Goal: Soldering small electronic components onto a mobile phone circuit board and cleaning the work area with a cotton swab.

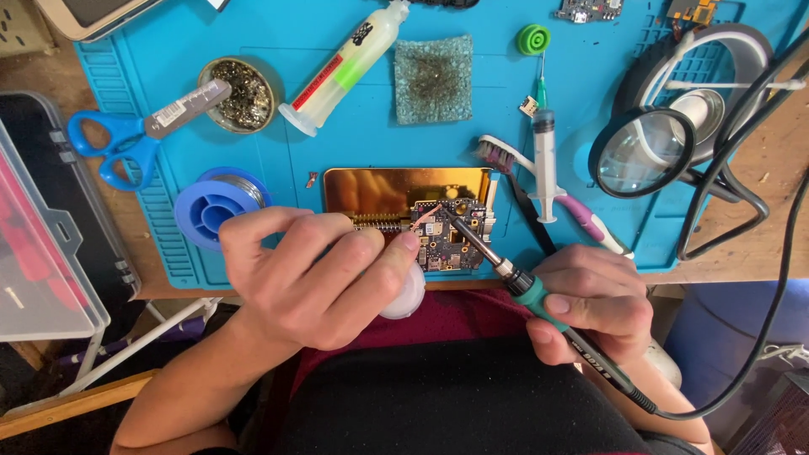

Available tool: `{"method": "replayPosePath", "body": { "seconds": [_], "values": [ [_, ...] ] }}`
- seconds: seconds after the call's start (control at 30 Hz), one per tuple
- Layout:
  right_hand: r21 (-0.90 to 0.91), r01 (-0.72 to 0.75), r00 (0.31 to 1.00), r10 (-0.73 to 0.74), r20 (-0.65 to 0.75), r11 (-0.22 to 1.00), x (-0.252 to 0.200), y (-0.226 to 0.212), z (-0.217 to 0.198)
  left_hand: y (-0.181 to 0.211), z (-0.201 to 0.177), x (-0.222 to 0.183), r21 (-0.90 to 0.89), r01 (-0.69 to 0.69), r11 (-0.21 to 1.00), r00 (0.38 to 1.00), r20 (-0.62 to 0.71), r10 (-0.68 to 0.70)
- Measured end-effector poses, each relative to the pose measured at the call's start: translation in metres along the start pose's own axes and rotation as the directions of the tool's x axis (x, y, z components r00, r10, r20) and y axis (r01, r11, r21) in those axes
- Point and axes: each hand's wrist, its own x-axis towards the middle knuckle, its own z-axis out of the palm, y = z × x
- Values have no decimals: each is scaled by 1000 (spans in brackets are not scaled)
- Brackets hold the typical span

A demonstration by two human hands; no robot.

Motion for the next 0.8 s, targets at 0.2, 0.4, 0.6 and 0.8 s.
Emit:
{"method": "replayPosePath", "body": {
  "seconds": [0.2,0.4,0.6,0.8],
  "values": [
    [-3,15,1000,-15,-2,1000,0,2,1,-1,1,0,-3,-3,1000,1000,-4,3],
    [-12,-1,1000,1,7,1000,0,1,0,-1,1,0,-6,0,1000,1000,1,0],
    [-16,-2,1000,2,10,1000,0,1,1,-2,1,0,-11,-8,1000,1000,-2,8],
    [-21,-5,1000,6,13,1000,1,-1,1,-2,1,1,-12,-9,1000,1000,-1,9]
  ]
}}
